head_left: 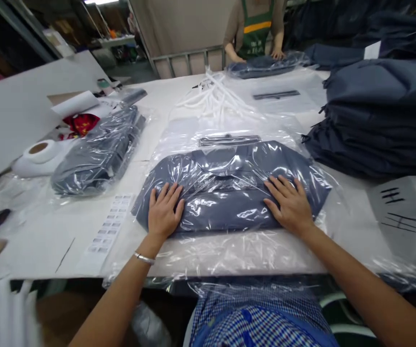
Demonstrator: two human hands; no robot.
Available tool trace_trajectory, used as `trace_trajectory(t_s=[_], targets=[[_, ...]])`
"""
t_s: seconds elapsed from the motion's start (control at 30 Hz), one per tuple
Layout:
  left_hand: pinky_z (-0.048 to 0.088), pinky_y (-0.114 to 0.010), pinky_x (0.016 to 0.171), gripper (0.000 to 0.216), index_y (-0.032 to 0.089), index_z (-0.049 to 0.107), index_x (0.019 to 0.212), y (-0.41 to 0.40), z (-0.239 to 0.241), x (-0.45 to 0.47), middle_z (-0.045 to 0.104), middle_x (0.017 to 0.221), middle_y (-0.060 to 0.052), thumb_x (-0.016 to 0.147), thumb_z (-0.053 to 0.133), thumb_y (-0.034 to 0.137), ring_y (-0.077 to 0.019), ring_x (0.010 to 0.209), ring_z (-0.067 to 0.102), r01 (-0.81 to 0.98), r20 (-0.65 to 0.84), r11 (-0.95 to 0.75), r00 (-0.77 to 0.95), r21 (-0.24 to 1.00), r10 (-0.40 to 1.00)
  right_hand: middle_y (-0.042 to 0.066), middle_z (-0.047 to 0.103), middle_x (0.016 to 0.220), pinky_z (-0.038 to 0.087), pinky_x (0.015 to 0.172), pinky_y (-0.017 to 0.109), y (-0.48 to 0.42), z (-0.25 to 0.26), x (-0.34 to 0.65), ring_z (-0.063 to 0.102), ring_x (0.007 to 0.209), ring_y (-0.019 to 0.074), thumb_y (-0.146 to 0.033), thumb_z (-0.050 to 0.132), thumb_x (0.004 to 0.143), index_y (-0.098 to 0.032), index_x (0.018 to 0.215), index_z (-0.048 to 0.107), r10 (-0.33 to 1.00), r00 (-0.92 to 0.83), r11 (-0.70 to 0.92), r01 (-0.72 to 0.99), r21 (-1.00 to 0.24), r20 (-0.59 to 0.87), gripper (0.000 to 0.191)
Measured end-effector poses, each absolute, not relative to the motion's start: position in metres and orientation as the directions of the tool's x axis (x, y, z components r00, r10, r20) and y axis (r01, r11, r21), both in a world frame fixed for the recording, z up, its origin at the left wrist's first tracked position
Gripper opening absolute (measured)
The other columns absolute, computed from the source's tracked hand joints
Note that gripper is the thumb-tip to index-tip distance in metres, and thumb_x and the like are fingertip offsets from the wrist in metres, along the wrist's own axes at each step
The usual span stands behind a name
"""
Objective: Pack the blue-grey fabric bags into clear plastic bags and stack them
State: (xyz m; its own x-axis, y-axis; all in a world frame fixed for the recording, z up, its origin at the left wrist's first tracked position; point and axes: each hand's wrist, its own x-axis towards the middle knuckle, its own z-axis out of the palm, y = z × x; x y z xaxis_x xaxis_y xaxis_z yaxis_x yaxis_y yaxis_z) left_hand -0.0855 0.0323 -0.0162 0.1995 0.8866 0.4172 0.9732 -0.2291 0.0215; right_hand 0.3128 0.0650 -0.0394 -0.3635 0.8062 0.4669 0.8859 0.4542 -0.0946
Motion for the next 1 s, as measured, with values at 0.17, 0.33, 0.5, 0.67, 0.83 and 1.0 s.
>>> trace_trajectory(t_s=[0.17, 0.33, 0.5, 0.67, 0.83, 1.0], targets=[[0.013, -0.054, 0.122, 0.048, 0.019, 0.048, 0.145, 0.063, -0.015, -0.08, 0.05, 0.15, -0.01, 0.1, 0.04, 0.035, -0.0274, 0.146, 0.035, 0.966, 0.488, -0.252, 0.196, 0.051, 0.851, 0.008, 0.044, 0.154, 0.016, 0.12, 0.056, 0.097, -0.037, 0.313, 0.034, 0.144, 0.0307, -0.039, 0.041, 0.1, -0.021, 0.152, 0.039, 0.819, -0.376, 0.44, 0.896, -0.055, 0.434, 0.055], [0.017, -0.047, 0.123, 0.054, 0.02, 0.037, 0.152, 0.053, -0.023, -0.08, 0.04, 0.157, -0.009, 0.101, 0.04, 0.036, -0.0243, 0.149, 0.028, 0.897, 0.424, -0.442, 0.392, 0.02, 0.816, 0.006, 0.032, 0.161, 0.013, 0.122, 0.052, 0.079, -0.044, 0.319, 0.023, 0.15, 0.0265, -0.041, 0.035, 0.103, -0.021, 0.152, 0.038, 0.792, -0.47, 0.504, 0.864, 0.017, 0.389, 0.053], [0.012, -0.055, 0.122, 0.06, 0.025, 0.04, 0.15, 0.026, -0.037, -0.085, 0.027, 0.163, -0.01, 0.096, 0.048, 0.051, -0.0298, 0.152, 0.019, 0.853, 0.327, -0.517, 0.509, -0.07, 0.796, 0.008, 0.023, 0.164, 0.011, 0.122, 0.057, 0.041, -0.051, 0.329, 0.011, 0.153, 0.0296, -0.049, 0.043, 0.1, -0.024, 0.153, 0.036, 0.773, -0.548, 0.569, 0.822, 0.033, 0.321, 0.059], [0.008, -0.06, 0.121, 0.07, 0.027, 0.038, 0.152, 0.009, -0.043, -0.094, 0.024, 0.164, -0.012, 0.091, 0.054, 0.057, -0.0334, 0.152, 0.018, 0.852, 0.311, -0.517, 0.514, -0.078, 0.8, 0.004, 0.014, 0.166, 0.01, 0.121, 0.059, 0.012, -0.047, 0.344, 0.008, 0.153, 0.031, -0.049, 0.055, 0.096, -0.034, 0.153, 0.034, 0.711, -0.66, 0.681, 0.732, -0.006, 0.244, 0.063], [0.01, -0.062, 0.121, 0.062, 0.03, 0.043, 0.149, 0.003, -0.041, -0.107, 0.023, 0.164, -0.01, 0.093, 0.052, 0.054, -0.0337, 0.151, 0.018, 0.823, 0.276, -0.556, 0.564, -0.114, 0.778, -0.002, 0.03, 0.162, 0.015, 0.123, 0.053, -0.017, -0.049, 0.373, 0.015, 0.152, 0.0228, -0.036, 0.047, 0.101, -0.037, 0.151, 0.037, 0.646, -0.749, 0.763, 0.636, -0.111, 0.15, 0.051], [0.012, -0.064, 0.119, 0.056, 0.028, 0.046, 0.147, -0.001, -0.041, -0.11, 0.024, 0.164, -0.012, 0.096, 0.047, 0.051, -0.0347, 0.151, 0.019, 0.812, 0.276, -0.557, 0.583, -0.172, 0.764, 0.006, 0.042, 0.155, 0.032, 0.118, 0.046, -0.048, -0.051, 0.389, 0.033, 0.146, 0.0202, -0.035, 0.043, 0.103, -0.025, 0.151, 0.039, 0.677, -0.726, 0.733, 0.652, -0.195, 0.117, 0.05]])
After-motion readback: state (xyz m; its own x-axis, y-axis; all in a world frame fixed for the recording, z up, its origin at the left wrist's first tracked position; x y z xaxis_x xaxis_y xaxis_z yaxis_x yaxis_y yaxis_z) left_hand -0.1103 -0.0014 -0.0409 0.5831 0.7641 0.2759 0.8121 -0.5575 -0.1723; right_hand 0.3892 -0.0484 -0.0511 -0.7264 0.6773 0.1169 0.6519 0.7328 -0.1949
